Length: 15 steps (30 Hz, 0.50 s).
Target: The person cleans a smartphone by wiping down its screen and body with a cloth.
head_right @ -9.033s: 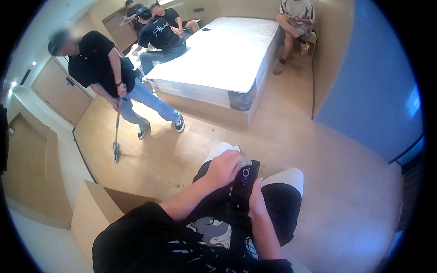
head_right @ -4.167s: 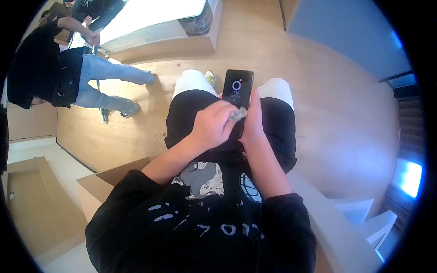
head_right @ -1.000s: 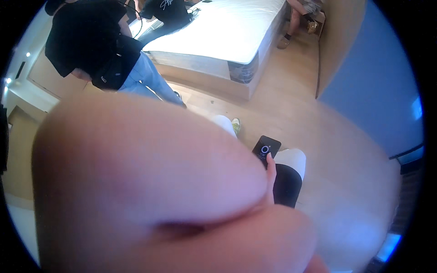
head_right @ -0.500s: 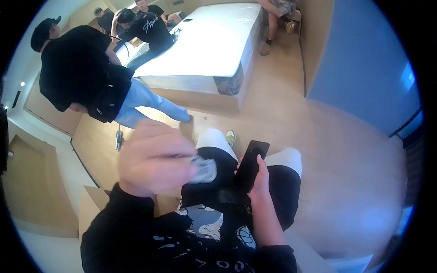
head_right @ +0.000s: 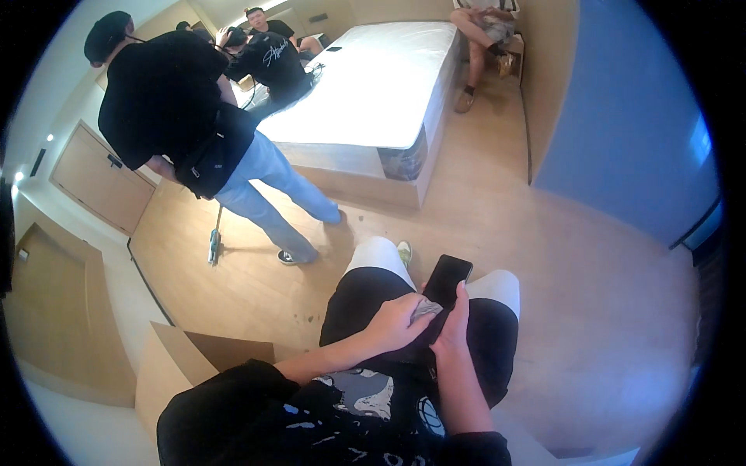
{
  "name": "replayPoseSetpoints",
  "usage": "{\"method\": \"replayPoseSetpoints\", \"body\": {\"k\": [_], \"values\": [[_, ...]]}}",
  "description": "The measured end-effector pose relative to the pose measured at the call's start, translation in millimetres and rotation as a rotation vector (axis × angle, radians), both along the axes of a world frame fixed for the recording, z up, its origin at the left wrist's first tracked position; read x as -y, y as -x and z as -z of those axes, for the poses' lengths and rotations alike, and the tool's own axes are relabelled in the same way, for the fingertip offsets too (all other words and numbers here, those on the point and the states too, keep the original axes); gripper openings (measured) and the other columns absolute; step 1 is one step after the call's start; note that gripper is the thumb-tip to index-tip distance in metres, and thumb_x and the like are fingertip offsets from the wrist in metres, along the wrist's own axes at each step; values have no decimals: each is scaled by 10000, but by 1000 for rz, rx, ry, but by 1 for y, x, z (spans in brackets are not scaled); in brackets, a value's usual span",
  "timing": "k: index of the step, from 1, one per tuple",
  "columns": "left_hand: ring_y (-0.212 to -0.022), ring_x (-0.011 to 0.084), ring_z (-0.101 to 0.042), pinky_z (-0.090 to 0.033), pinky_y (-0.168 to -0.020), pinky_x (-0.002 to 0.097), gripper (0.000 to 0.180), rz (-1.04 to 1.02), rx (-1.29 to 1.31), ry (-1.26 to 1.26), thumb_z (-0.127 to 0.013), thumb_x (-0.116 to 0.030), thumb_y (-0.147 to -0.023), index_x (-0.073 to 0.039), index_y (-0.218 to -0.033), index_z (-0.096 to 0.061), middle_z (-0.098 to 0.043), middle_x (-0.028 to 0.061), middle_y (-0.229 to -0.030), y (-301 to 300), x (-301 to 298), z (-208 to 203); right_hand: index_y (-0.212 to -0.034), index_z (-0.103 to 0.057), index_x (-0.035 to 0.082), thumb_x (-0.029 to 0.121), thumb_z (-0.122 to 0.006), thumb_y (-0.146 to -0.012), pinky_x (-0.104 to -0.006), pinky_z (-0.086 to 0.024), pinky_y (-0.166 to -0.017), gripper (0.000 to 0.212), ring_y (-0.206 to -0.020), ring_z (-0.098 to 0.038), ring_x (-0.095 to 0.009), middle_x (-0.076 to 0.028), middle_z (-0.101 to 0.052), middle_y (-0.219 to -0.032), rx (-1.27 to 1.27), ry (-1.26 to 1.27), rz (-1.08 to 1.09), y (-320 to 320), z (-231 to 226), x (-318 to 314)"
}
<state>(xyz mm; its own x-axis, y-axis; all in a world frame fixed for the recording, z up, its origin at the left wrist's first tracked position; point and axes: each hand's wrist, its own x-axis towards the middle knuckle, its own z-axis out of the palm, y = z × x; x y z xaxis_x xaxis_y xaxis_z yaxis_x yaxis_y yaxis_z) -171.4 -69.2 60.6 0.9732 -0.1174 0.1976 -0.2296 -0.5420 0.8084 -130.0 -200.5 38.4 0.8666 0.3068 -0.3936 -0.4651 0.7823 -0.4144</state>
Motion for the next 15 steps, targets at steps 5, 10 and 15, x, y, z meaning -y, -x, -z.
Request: {"method": "replayPoseSetpoints", "body": {"k": [5,10,15], "values": [[-884,402,-692,-560,-771,436,258,59,-49,-32,-697,-199,-915,-8,-1071,-623,-699,207,-972,19,-8,4,-1142,-606,48,524,-476,-1009,-407,-537,-827,512,-900,-664,-259,-130,-675,-978,-67,49,82,21,-3,-9],[-890,400,-683,-559,-772,437,254,80,25,-66,-697,-189,-909,-5,-1069,-623,-687,200,-974,26,-9,15,-1125,-605,48,537,-490,-999,-411,-541,-806,518,-868,-662,-260,-127,-673,-971,5,36,95,27,0,-9],[-832,385,-652,-536,-723,458,264,105,243,-84,-717,-230,-888,-11,-962,-590,-636,186,-881,33,-15,21,-1121,-606,43,559,-467,-1000,-414,-547,-780,549,-831,-659,-266,-124,-670,-967,-34,66,136,28,2,-16]]}}
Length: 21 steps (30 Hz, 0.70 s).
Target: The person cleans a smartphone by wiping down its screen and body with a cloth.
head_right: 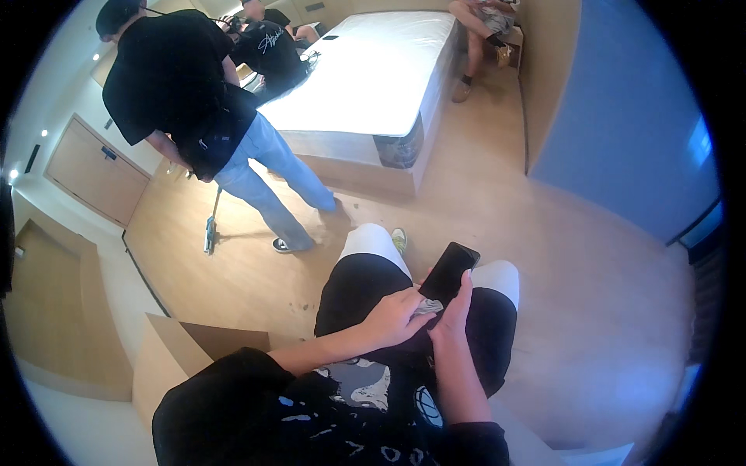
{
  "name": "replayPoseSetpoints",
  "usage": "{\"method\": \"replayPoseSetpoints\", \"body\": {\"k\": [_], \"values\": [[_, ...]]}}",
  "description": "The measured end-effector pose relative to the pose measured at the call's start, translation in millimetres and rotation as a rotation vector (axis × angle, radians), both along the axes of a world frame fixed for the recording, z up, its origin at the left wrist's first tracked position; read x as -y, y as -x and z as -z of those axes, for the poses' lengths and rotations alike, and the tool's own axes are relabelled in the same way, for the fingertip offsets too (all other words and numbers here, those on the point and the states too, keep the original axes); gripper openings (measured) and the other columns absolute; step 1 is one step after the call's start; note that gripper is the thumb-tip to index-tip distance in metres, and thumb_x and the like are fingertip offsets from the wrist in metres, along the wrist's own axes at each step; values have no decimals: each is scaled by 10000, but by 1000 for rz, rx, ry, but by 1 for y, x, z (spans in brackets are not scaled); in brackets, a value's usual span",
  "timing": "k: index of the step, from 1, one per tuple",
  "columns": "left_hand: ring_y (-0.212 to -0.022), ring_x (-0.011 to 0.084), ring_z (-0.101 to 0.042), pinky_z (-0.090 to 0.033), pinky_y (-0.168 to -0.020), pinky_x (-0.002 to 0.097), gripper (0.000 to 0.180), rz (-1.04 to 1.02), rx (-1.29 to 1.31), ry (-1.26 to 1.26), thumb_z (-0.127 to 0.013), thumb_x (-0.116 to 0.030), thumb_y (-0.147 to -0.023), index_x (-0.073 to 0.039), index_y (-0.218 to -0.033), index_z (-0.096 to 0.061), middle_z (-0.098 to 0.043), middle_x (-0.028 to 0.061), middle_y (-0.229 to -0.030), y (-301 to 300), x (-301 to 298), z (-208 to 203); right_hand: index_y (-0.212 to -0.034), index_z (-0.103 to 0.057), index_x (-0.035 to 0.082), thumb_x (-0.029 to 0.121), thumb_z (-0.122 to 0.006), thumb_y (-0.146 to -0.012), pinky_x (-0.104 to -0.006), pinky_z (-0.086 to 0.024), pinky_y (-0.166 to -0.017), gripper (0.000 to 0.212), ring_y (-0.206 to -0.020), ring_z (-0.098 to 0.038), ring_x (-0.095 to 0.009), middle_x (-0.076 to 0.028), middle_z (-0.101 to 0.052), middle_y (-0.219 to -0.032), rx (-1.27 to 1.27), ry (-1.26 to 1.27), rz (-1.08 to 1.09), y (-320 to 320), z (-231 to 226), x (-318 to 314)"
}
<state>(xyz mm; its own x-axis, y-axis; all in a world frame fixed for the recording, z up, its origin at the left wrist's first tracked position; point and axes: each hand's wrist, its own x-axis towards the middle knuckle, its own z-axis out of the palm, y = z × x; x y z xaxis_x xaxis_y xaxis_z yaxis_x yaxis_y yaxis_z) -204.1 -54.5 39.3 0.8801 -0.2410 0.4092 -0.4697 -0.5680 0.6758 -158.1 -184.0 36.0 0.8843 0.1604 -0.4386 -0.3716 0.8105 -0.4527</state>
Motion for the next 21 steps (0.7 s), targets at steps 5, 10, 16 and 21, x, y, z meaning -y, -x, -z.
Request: {"method": "replayPoseSetpoints", "body": {"k": [5,10,16,21], "values": [[-803,373,-654,-539,-697,443,250,-42,-5,-78,-728,-208,-882,-11,-944,-586,-629,169,-862,1,0,0,-1118,-609,44,559,-454,-1005,-420,-547,-779,550,-837,-655,-262,-118,-668,-978,46,16,9,3,1,4],[-776,381,-660,-540,-673,447,248,-116,-42,-87,-740,-192,-878,-8,-949,-590,-631,167,-850,-2,-3,-1,-1095,-626,41,541,-423,-1022,-406,-548,-732,544,-797,-651,-266,-123,-669,-928,-9,3,74,4,-3,1],[-790,401,-680,-552,-684,458,250,-78,-125,-23,-731,-187,-888,-3,-994,-599,-663,180,-887,1,5,-11,-1072,-615,43,552,-482,-1005,-389,-537,-738,530,-801,-638,-242,-102,-652,-908,71,-35,54,5,-9,0],[-784,373,-681,-556,-692,434,260,45,-61,-79,-732,-198,-882,-7,-997,-598,-656,186,-889,4,15,-17,-1067,-614,45,578,-475,-1002,-388,-540,-738,555,-789,-640,-243,-108,-649,-872,168,-145,51,1,3,6]]}}
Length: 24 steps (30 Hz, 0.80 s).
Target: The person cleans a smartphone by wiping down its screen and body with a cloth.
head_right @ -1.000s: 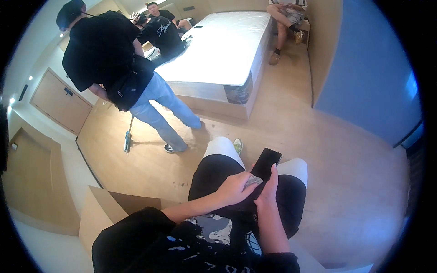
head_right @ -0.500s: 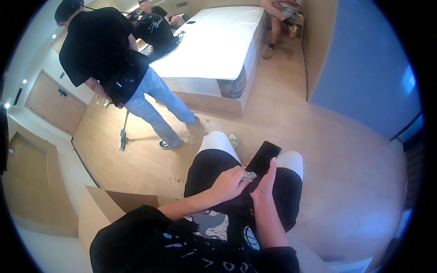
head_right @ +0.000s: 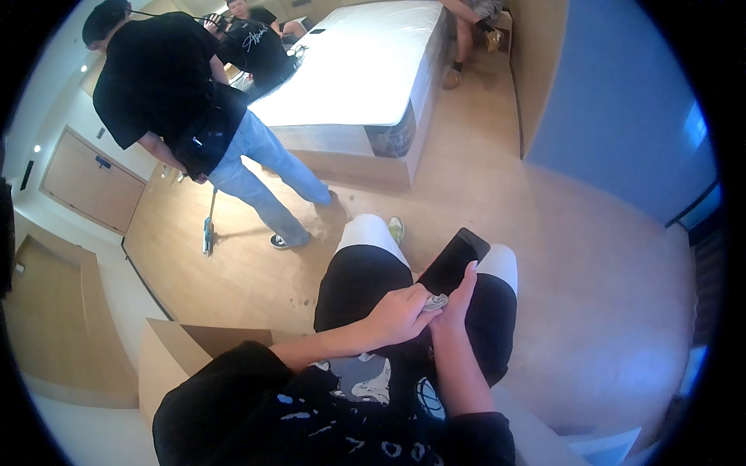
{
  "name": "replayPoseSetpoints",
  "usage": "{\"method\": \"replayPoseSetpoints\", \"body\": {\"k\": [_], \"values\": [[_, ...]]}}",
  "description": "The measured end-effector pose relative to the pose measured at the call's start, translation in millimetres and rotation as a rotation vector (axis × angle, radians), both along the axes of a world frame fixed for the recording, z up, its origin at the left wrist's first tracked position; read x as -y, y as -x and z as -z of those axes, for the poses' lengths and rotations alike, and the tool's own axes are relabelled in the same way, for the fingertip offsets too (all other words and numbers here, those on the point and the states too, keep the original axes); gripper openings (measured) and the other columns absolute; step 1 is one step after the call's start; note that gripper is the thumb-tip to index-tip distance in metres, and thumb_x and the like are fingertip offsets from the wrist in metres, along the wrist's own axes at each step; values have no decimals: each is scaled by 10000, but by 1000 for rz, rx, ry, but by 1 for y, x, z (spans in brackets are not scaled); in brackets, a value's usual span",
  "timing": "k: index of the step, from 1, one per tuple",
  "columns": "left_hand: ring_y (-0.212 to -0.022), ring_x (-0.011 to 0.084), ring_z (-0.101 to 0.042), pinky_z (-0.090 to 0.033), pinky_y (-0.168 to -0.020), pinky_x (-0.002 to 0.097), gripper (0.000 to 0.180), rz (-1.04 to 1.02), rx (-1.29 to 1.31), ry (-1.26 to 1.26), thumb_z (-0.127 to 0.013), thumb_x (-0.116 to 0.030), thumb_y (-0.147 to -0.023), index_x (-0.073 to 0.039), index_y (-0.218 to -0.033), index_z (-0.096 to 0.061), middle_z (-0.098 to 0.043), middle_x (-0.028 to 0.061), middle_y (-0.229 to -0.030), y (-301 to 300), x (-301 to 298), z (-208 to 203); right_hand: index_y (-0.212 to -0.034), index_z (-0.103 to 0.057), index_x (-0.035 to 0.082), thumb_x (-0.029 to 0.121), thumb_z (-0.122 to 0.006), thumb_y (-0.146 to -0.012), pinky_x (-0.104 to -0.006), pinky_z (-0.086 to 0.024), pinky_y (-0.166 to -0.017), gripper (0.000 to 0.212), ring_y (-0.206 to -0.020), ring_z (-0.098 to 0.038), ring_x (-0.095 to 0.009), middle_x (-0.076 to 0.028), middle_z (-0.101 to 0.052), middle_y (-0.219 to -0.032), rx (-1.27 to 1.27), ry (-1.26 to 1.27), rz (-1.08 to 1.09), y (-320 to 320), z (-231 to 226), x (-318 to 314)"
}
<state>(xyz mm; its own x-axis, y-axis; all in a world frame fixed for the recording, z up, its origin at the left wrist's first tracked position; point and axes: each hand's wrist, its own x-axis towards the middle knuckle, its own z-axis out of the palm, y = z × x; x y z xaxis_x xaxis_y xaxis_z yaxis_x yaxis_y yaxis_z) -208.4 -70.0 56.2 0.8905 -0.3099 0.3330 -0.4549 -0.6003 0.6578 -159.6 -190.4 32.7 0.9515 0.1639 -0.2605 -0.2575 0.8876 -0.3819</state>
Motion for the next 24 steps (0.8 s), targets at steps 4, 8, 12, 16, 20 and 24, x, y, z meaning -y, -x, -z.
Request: {"method": "replayPoseSetpoints", "body": {"k": [4,8,12,16,20,24], "values": [[-723,377,-662,-545,-644,446,250,-60,155,6,-733,-185,-877,-7,-963,-580,-635,177,-846,-7,1,2,-1093,-612,45,623,-473,-991,-390,-545,-764,603,-815,-645,-250,-114,-652,-893,-92,41,23,2,-16,2],[-727,407,-661,-537,-601,457,241,-195,29,-29,-731,-183,-879,-14,-936,-568,-641,193,-851,-17,-10,0,-1127,-611,45,652,-500,-970,-392,-546,-789,636,-850,-647,-261,-116,-657,-929,-69,8,32,1,-16,4],[-736,411,-664,-539,-612,458,247,-225,-49,0,-732,-186,-881,-11,-945,-571,-645,195,-853,-12,-9,-4,-1154,-607,42,659,-540,-948,-399,-549,-809,654,-881,-653,-260,-113,-661,-957,-72,63,42,0,-11,4],[-764,385,-668,-543,-658,440,221,-28,0,41,-730,-153,-853,-21,-963,-591,-634,186,-865,-1,6,-15,-1151,-606,42,651,-547,-948,-407,-552,-813,645,-857,-659,-259,-112,-663,-950,16,-42,-1,-5,3,8],[-735,364,-659,-541,-641,429,216,-42,117,-17,-732,-151,-849,-32,-958,-588,-621,160,-850,-4,4,-5,-1145,-608,44,633,-554,-953,-409,-550,-795,622,-829,-657,-265,-109,-661,-933,12,-39,40,-6,0,8],[-701,359,-660,-532,-576,444,252,-179,120,-32,-717,-234,-882,-30,-903,-570,-614,145,-798,-19,-8,6,-1148,-602,45,640,-538,-954,-406,-541,-769,629,-819,-650,-269,-108,-655,-914,-31,61,49,-5,-11,7]]}}
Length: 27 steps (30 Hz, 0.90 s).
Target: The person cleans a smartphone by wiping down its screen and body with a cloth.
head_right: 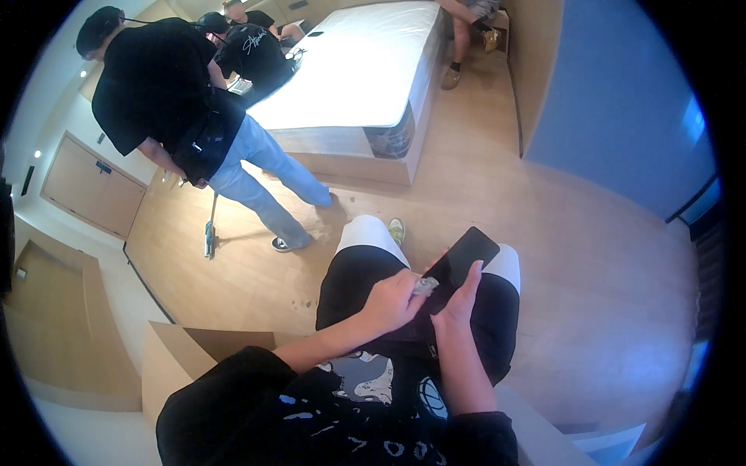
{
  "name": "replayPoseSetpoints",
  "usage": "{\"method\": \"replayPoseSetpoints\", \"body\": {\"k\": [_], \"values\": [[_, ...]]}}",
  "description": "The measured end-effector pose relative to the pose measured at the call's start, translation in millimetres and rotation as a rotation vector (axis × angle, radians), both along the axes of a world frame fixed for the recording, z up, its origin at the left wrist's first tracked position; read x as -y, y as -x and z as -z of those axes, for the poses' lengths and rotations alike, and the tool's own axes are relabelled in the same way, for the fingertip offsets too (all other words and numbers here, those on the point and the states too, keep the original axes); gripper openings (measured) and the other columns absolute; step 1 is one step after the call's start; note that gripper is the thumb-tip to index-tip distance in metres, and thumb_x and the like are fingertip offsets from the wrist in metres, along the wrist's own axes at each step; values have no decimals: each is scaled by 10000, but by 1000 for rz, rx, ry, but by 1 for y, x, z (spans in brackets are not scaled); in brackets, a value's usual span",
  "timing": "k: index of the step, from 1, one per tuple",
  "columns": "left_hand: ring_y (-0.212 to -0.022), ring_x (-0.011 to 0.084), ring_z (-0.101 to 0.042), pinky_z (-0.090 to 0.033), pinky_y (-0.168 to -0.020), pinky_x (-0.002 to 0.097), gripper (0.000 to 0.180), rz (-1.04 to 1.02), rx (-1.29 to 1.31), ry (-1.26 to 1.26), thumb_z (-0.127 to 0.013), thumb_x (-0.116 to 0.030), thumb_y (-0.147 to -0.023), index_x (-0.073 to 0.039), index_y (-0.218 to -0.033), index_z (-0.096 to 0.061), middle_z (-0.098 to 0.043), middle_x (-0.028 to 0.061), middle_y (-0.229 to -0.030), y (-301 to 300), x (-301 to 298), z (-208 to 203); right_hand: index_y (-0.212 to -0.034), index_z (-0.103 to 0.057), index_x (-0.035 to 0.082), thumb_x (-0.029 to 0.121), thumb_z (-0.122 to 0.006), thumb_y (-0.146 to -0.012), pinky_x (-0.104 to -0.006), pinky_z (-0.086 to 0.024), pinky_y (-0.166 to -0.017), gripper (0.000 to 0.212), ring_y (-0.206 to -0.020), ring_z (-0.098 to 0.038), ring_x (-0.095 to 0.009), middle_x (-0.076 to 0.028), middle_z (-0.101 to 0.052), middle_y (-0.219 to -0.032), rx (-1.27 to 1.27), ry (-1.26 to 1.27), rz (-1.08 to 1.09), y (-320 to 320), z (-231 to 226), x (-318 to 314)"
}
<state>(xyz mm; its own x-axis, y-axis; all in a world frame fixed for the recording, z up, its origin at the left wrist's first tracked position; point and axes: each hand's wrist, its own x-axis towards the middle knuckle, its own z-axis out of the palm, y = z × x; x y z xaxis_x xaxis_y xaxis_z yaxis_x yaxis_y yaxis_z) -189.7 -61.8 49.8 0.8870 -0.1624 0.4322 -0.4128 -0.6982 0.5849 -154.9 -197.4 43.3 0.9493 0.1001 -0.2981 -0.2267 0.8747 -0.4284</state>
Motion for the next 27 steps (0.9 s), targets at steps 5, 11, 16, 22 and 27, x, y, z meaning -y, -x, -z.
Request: {"method": "replayPoseSetpoints", "body": {"k": [5,11,16,22,27], "values": [[-718,381,-659,-530,-597,463,265,-63,-105,21,-712,-247,-892,-25,-907,-569,-629,172,-817,1,-6,-6,-1148,-600,44,657,-510,-955,-405,-536,-767,649,-812,-644,-280,-126,-650,-912,-68,7,52,-3,-6,-5],[-741,360,-667,-549,-647,406,251,176,-58,24,-751,-155,-842,-6,-974,-598,-630,166,-826,16,15,-19,-1135,-599,23,641,-514,-956,-411,-548,-747,649,-798,-644,-280,-137,-645,-905,34,-26,25,-9,10,3],[-737,342,-667,-547,-638,395,241,185,5,2,-747,-149,-840,-9,-970,-601,-625,152,-833,12,14,-18,-1134,-594,19,632,-529,-951,-418,-552,-749,643,-800,-641,-279,-135,-639,-902,-9,-86,66,-10,3,3],[-704,350,-663,-537,-603,413,228,46,10,1,-743,-179,-861,-25,-922,-587,-626,149,-819,5,2,-10,-1153,-582,29,621,-530,-954,-435,-542,-784,627,-849,-633,-277,-119,-625,-977,-64,-72,104,-5,-11,2],[-696,381,-661,-532,-598,437,251,-59,-94,25,-740,-200,-880,-17,-939,-578,-634,173,-826,0,-2,-5,-1152,-579,29,615,-523,-956,-439,-538,-780,620,-850,-630,-283,-120,-623,-989,-36,-39,121,-8,-10,2]]}}
